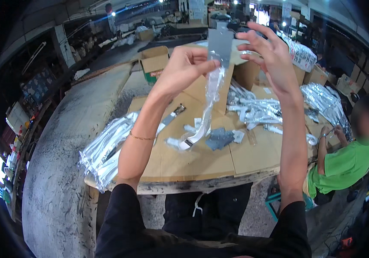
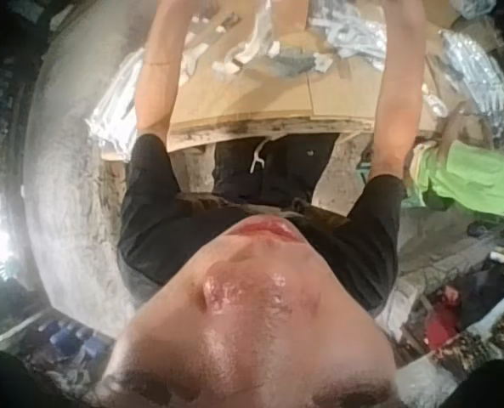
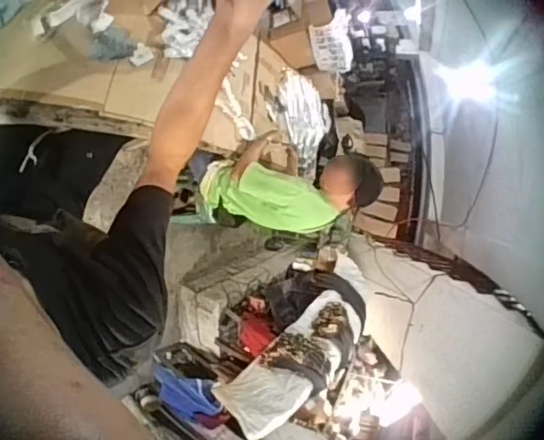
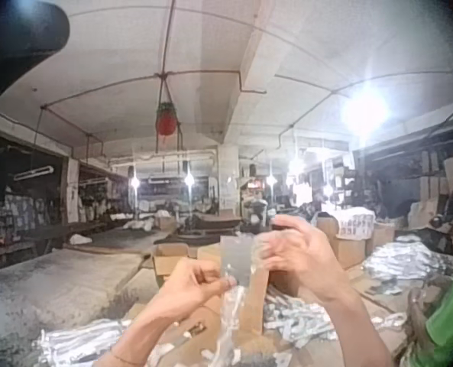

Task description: Assembling plastic clips and gray backing plates onto white elastic straps for suspenders or harnesses.

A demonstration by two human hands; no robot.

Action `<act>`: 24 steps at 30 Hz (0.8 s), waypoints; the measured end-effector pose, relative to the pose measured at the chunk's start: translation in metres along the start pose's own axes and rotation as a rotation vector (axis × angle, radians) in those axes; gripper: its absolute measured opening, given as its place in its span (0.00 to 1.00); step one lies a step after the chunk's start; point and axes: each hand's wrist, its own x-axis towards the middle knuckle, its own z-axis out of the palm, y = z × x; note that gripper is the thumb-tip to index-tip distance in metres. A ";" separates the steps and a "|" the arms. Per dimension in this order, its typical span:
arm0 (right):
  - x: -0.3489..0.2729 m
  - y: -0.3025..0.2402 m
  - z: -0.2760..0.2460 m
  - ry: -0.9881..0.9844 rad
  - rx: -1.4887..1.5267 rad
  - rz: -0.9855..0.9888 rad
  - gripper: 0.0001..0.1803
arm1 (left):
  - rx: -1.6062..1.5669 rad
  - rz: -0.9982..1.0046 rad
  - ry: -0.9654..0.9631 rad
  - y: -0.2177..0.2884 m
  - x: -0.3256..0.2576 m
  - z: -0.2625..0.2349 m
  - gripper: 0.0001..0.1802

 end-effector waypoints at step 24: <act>0.091 -0.050 0.090 -0.200 0.034 -0.261 0.14 | -0.054 0.268 0.202 0.109 0.041 -0.086 0.13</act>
